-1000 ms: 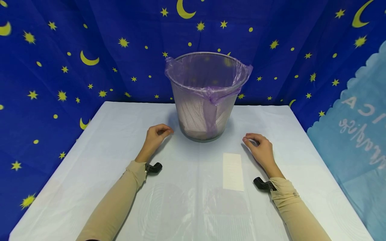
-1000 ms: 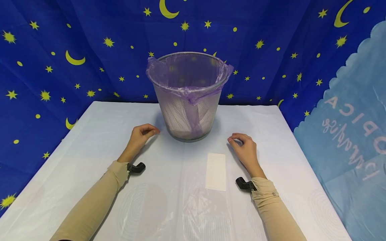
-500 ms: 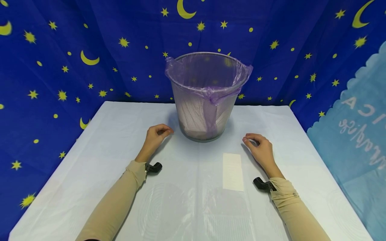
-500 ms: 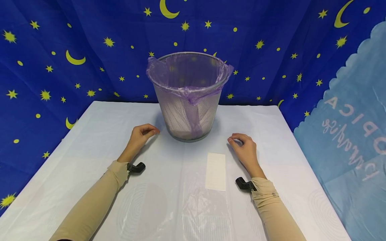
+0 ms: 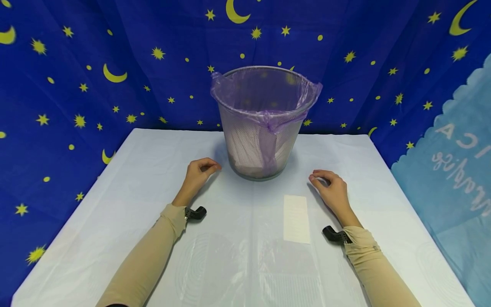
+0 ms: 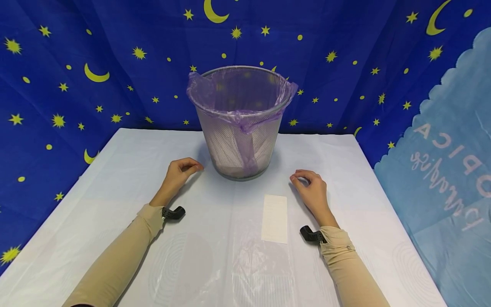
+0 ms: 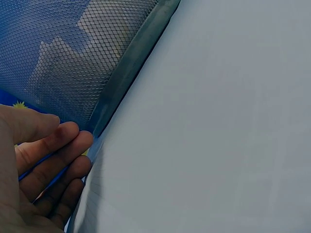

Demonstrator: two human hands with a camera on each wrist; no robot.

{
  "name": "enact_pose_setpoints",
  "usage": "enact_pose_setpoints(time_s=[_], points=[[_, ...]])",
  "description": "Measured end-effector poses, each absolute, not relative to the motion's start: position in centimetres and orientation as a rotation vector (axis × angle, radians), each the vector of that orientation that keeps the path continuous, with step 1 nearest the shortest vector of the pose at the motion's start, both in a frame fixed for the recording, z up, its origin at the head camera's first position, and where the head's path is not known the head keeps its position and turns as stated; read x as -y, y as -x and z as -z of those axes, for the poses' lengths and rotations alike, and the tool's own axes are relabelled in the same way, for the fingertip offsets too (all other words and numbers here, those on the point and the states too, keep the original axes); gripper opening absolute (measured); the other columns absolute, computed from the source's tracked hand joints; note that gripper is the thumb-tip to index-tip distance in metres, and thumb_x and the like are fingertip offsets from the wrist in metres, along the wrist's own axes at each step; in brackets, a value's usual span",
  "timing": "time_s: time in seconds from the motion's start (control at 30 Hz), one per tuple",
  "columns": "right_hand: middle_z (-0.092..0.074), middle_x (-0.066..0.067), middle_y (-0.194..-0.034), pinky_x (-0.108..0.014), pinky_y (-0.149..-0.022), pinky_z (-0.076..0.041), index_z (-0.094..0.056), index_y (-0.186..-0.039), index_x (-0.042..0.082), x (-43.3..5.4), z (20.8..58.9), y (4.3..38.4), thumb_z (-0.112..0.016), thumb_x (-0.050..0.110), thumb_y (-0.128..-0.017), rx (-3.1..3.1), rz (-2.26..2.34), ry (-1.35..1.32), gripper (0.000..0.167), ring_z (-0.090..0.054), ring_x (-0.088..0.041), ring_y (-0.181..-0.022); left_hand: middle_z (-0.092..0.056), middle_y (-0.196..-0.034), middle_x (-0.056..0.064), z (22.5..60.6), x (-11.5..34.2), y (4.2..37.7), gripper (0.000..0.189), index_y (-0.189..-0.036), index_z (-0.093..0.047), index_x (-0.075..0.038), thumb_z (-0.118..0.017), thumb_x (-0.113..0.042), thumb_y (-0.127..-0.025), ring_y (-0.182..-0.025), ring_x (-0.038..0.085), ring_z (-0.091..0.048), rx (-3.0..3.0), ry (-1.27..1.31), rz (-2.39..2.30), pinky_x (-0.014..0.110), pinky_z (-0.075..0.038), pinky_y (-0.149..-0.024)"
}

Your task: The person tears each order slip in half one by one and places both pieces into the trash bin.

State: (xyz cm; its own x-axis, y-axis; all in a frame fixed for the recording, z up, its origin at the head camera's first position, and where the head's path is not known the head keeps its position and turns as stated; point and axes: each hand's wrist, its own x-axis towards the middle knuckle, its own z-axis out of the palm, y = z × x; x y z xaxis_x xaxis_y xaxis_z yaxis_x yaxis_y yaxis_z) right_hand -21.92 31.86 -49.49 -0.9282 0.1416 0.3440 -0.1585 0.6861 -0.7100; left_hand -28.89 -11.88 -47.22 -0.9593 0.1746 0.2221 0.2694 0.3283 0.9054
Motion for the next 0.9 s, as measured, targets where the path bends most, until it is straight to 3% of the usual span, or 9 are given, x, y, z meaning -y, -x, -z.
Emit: enact_pose_setpoints(time_s=[0.13, 0.33, 0.63, 0.9], points=[[-0.072, -0.015, -0.131, -0.056, -0.115, -0.040, -0.079, -0.113, 0.005, -31.8, 49.3, 21.9, -0.077, 0.031, -0.098, 2.552, -1.108, -0.062, 0.030, -0.061, -0.038, -0.131, -0.076, -0.107, 0.027, 48.1, 12.0, 29.4, 0.018, -0.106, -0.078, 0.007, -0.072, -0.010, -0.101, -0.099, 0.045, -0.070, 2.474, 0.427, 1.712, 0.024, -0.050, -0.087], [-0.072, -0.006, -0.132, -0.053, -0.112, -0.044, -0.077, -0.123, 0.017, -31.3, 48.9, 21.7, -0.078, 0.038, -0.097, 2.680, -1.112, -0.278, 0.034, -0.060, -0.031, -0.130, -0.078, -0.103, 0.019, 48.5, 12.0, 29.5, 0.015, -0.101, -0.080, -0.001, -0.075, -0.014, -0.099, -0.093, 0.031, -0.072, 2.466, 0.434, 1.714, 0.020, -0.050, -0.085], [-0.066, -0.002, -0.126, -0.052, -0.103, -0.046, -0.070, -0.135, 0.018, -29.7, 47.8, 20.4, -0.094, 0.042, -0.079, 2.816, -0.984, -0.637, 0.066, -0.059, -0.023, -0.117, -0.079, -0.101, 0.016, 48.4, 11.1, 29.1, 0.011, -0.100, -0.080, -0.001, -0.076, -0.011, -0.097, -0.087, 0.012, -0.070, 2.471, 0.487, 1.701, 0.022, -0.052, -0.085], [-0.069, 0.001, -0.107, -0.034, -0.087, -0.051, -0.074, -0.128, 0.014, -28.9, 47.4, 20.3, -0.096, 0.032, -0.078, 2.795, -1.029, -0.736, 0.057, -0.061, -0.015, -0.096, -0.079, -0.097, 0.016, 48.8, 10.4, 28.6, 0.008, -0.098, -0.081, -0.001, -0.077, -0.007, -0.095, -0.084, 0.013, -0.069, 2.497, 0.536, 1.641, 0.021, -0.052, -0.081]])
